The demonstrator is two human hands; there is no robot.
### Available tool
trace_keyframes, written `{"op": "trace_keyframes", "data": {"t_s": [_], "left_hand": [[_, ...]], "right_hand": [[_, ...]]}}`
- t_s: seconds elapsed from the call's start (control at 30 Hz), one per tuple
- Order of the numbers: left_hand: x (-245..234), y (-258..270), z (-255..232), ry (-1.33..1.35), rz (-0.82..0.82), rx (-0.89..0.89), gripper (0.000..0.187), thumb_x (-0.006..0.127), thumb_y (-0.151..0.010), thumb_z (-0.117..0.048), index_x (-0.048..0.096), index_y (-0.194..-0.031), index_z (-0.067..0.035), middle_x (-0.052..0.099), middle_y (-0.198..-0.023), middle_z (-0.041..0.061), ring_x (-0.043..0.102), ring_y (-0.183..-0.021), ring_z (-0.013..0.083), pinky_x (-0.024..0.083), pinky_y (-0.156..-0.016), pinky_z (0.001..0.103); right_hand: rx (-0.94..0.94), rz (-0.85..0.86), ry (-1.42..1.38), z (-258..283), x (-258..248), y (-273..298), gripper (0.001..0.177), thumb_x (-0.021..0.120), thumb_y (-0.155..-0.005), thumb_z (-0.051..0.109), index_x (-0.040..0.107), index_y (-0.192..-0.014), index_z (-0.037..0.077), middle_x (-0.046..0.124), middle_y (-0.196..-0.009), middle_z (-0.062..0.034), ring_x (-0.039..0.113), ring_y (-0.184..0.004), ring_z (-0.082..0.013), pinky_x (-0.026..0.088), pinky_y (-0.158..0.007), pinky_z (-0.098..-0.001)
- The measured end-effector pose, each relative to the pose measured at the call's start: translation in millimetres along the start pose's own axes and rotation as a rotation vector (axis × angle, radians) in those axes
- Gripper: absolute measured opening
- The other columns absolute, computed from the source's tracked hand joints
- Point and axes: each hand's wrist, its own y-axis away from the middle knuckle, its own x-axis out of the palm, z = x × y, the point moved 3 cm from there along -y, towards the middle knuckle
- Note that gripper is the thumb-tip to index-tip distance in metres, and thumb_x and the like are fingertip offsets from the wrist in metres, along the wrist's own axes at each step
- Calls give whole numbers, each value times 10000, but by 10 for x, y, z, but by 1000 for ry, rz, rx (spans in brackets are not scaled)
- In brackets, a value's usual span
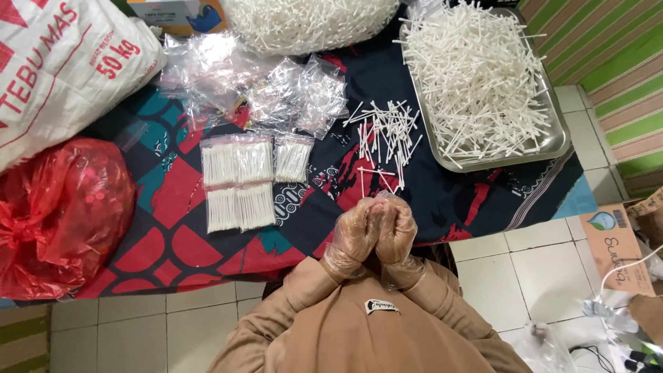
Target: The person is counting and placing cotton swabs into small plastic bags.
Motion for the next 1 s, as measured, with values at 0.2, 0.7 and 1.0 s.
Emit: {"op": "trace_keyframes", "data": {"t_s": [0.2,0.7,1.0], "left_hand": [[-38,2,16,40,35,-46,169,577,-1013,-240,713,-1083,-168,690,-688,151,693,-641,433,562,-509,472],[-249,-82,-118,85,64,-79,162,556,-1033,-244,674,-1066,-138,673,-694,179,686,-652,455,557,-517,480],[-773,-458,-265,38,34,-66,142,620,-988,-199,703,-1045,-98,688,-763,205,698,-716,455,568,-603,484]], "right_hand": [[-13,7,-3,56,28,-19,181,565,-1068,147,666,-1012,7,749,-945,-162,742,-898,-315,561,-836,-388],[-73,40,-33,141,104,-13,218,551,-1065,170,679,-1056,-6,740,-982,-165,733,-945,-312,565,-876,-400],[-120,327,-55,466,323,-446,307,561,-1062,291,680,-1106,12,746,-1053,-196,730,-999,-403,573,-833,-467]]}}
